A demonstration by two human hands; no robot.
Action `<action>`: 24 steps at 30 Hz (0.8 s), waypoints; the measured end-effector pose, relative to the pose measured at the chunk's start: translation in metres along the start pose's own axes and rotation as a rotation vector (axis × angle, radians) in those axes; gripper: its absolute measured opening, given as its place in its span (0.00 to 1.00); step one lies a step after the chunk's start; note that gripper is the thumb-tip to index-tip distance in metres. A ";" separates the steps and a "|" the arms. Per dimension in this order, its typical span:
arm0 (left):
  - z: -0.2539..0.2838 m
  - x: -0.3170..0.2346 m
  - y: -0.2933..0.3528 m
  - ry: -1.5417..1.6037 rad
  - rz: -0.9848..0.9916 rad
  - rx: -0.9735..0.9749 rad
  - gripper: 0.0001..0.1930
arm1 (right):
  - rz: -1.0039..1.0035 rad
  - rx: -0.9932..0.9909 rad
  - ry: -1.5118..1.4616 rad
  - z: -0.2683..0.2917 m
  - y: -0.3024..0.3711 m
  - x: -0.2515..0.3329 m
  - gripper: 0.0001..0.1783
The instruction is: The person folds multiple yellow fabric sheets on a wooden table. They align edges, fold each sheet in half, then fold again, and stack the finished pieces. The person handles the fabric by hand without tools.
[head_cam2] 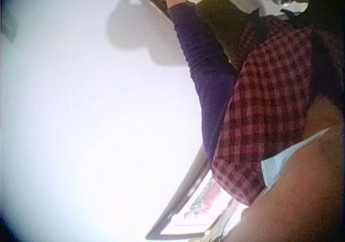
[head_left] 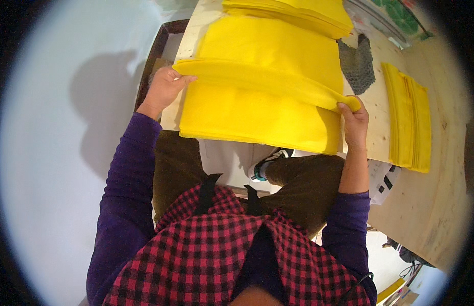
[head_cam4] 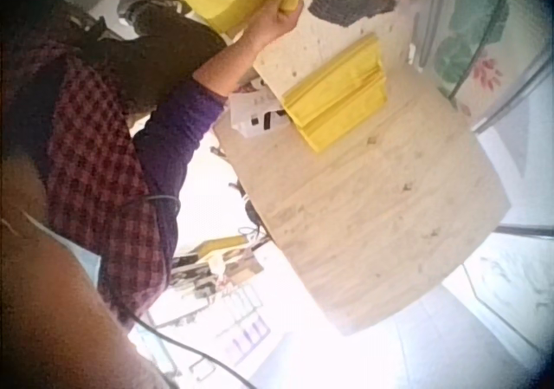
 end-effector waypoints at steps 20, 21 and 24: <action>0.004 -0.018 0.007 0.290 0.008 -0.317 0.12 | 0.072 -0.212 -0.101 0.006 -0.017 0.008 0.11; 0.005 -0.015 0.009 0.235 0.071 -0.340 0.12 | 0.072 -0.224 -0.107 0.008 -0.015 0.009 0.11; 0.001 -0.035 0.022 0.399 -0.051 -0.301 0.12 | 0.103 -0.239 -0.181 0.016 -0.009 0.015 0.12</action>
Point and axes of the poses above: each hand's wrist, its own y-axis away from the middle knuckle, its own z-axis out of the back of the hand, x = y × z, the point moved 10 cm from there along -y, towards the middle knuckle, and after that the axes turned 7 degrees about -x, right-handed, at the moved point
